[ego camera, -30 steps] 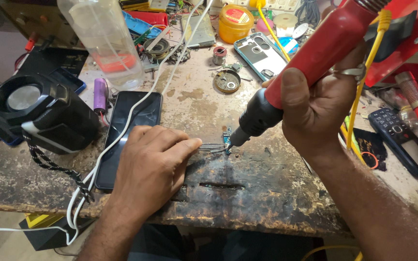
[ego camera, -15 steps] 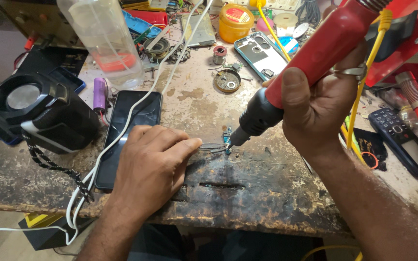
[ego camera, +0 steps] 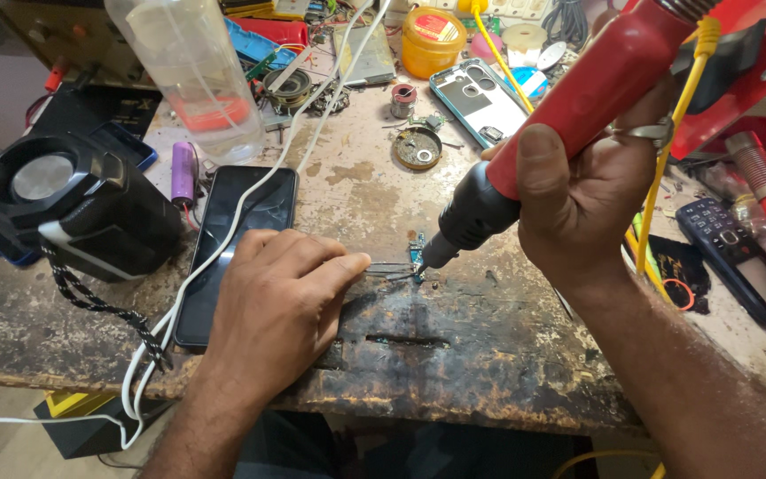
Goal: The person applies flux to a small circuit board, then uses a hot air gun and tweezers to heat and reposition a component on the board. The work is performed on a cluttered electronics repair bench.
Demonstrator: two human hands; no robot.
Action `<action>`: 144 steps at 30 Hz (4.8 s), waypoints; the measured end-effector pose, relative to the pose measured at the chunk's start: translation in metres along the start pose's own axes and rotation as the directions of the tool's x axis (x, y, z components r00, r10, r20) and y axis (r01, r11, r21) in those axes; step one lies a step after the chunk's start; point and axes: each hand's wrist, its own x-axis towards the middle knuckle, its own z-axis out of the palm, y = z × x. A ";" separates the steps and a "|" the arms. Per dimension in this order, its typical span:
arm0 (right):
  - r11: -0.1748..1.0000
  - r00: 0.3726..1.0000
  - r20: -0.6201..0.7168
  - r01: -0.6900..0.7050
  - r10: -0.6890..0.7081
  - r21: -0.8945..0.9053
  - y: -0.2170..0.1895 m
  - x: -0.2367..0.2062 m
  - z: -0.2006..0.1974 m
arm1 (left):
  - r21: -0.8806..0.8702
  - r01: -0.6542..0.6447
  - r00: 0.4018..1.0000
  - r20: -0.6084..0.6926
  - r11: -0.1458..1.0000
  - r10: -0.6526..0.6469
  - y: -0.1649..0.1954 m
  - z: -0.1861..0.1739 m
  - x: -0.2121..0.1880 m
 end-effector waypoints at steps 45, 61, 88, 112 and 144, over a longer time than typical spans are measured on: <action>1.000 0.999 -0.037 0.014 -0.014 -0.016 -0.001 0.004 0.004 | 0.003 -0.006 1.000 0.004 1.000 0.006 0.000 0.000 0.000; 0.999 0.998 -0.049 0.026 -0.027 -0.021 0.003 0.001 0.001 | 0.005 -0.001 1.000 0.012 1.000 0.001 0.001 0.000 0.000; 0.999 1.000 -0.015 0.015 -0.015 -0.050 -0.004 0.001 0.001 | -0.003 -0.002 1.000 0.004 1.000 0.002 0.000 0.000 0.000; 0.997 0.999 0.022 0.031 -0.030 -0.064 -0.005 0.001 -0.001 | -0.011 0.003 1.000 0.000 1.000 -0.003 0.000 0.000 0.000; 1.000 1.000 0.014 0.021 -0.021 -0.020 -0.001 -0.001 -0.004 | 0.005 0.002 1.000 0.009 1.000 -0.002 0.001 -0.001 0.001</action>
